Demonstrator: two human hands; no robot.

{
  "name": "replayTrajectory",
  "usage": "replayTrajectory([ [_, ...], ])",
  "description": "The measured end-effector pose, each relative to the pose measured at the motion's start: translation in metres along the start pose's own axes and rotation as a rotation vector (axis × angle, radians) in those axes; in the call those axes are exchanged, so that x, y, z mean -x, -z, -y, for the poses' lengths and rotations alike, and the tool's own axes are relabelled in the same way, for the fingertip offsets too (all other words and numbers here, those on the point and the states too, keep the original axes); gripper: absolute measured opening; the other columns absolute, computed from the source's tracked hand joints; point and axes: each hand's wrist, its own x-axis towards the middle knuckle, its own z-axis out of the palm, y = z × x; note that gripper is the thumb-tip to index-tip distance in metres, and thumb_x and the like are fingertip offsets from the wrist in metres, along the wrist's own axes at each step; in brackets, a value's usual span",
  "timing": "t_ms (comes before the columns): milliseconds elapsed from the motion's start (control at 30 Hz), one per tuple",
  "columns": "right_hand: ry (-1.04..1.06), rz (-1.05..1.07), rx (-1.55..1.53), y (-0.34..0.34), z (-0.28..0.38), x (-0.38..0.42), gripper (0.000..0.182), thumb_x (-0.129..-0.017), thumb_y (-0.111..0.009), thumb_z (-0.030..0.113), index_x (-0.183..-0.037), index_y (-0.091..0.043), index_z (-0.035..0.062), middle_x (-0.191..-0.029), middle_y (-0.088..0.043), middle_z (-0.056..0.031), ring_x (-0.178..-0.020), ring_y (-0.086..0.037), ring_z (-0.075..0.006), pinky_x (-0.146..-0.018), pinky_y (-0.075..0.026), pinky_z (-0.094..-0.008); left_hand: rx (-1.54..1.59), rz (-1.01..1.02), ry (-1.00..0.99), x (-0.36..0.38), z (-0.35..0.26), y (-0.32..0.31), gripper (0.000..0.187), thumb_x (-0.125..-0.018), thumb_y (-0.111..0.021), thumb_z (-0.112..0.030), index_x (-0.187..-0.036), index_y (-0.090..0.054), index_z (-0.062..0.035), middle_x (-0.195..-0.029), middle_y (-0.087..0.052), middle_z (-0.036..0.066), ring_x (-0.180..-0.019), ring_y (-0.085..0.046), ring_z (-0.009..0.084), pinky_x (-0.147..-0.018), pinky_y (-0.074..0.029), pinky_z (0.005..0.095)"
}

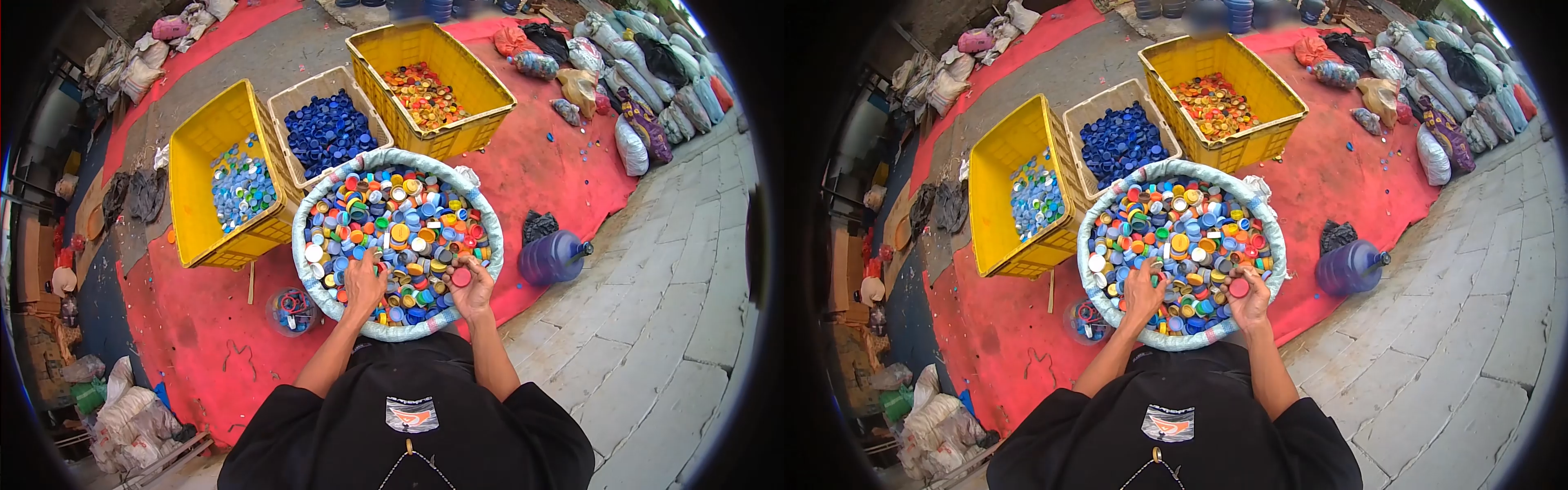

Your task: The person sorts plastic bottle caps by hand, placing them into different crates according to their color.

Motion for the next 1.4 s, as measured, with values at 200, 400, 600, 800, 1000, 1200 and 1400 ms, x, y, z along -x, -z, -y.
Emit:
replayTrajectory([
  [200,0.037,-0.034,0.227,-0.009,0.010,-0.001,0.014,-0.085,-0.064,0.014,-0.095,-0.055,0.0075,-0.082,-0.056,-0.0036,-0.071,-0.055,-0.0144,-0.065,-0.046,-0.0280,0.471,0.010,0.224,-0.003,0.000,0.009,0.048,-0.077,-0.075,-0.012,-0.119,-0.055,-0.0008,-0.095,-0.066,0.010,-0.090,-0.061,0.0263,-0.083,-0.048,0.0392],
  [400,0.461,-0.143,1.181,-0.010,0.017,-0.025,0.020,-0.081,-0.072,0.011,-0.096,-0.062,0.0023,-0.081,-0.063,-0.0050,-0.068,-0.056,-0.0122,-0.065,-0.048,-0.0262,1.809,0.040,0.528,-0.001,0.003,0.052,0.025,-0.085,-0.056,-0.014,-0.106,-0.058,-0.0003,-0.095,-0.062,0.011,-0.092,-0.062,0.0249,-0.085,-0.050,0.0393],
  [600,0.643,-0.031,1.796,-0.023,0.042,-0.033,0.032,-0.079,-0.066,0.002,-0.111,-0.061,-0.0002,-0.101,-0.067,-0.0193,-0.096,-0.065,-0.0347,-0.082,-0.051,-0.0421,1.940,-0.061,0.647,0.017,0.021,0.056,0.016,-0.086,-0.060,-0.016,-0.097,-0.059,-0.0046,-0.089,-0.060,0.006,-0.080,-0.059,0.0182,-0.075,-0.052,0.0365],
  [800,0.505,-0.040,1.931,-0.025,0.044,-0.036,0.043,-0.078,-0.066,0.000,-0.120,-0.059,0.0036,-0.097,-0.069,-0.0175,-0.093,-0.067,-0.0317,-0.079,-0.052,-0.0403,1.902,-0.051,0.691,0.030,0.026,0.049,0.009,-0.091,-0.062,-0.018,-0.092,-0.059,-0.0098,-0.081,-0.056,0.000,-0.071,-0.054,0.0121,-0.063,-0.045,0.0292],
  [1000,0.535,-0.077,1.862,-0.012,0.042,-0.041,0.039,-0.079,-0.067,0.000,-0.117,-0.060,0.0034,-0.089,-0.069,-0.0156,-0.086,-0.068,-0.0277,-0.073,-0.052,-0.0371,1.753,-0.048,0.677,0.024,0.010,0.047,0.010,-0.091,-0.064,-0.018,-0.090,-0.059,-0.0102,-0.073,-0.054,-0.002,-0.065,-0.052,0.0090,-0.059,-0.045,0.0259],
  [1200,0.456,-0.155,1.228,-0.016,0.047,-0.028,0.035,-0.083,-0.068,0.004,-0.116,-0.059,0.0012,-0.083,-0.064,-0.0065,-0.075,-0.060,-0.0113,-0.065,-0.049,-0.0249,1.443,0.098,0.601,0.001,-0.020,0.032,0.015,-0.088,-0.071,-0.018,-0.089,-0.060,-0.0077,-0.070,-0.055,-0.003,-0.059,-0.049,0.0051,-0.054,-0.042,0.0222],
  [1400,0.327,-0.136,0.696,-0.007,0.069,0.002,0.039,-0.084,-0.069,0.006,-0.118,-0.053,-0.0018,-0.086,-0.062,-0.0064,-0.075,-0.061,-0.0107,-0.058,-0.044,-0.0216,0.914,0.243,0.187,-0.034,-0.073,-0.008,0.024,-0.083,-0.076,-0.017,-0.095,-0.063,-0.0010,-0.077,-0.058,-0.001,-0.065,-0.051,0.0044,-0.058,-0.042,0.0197],
])
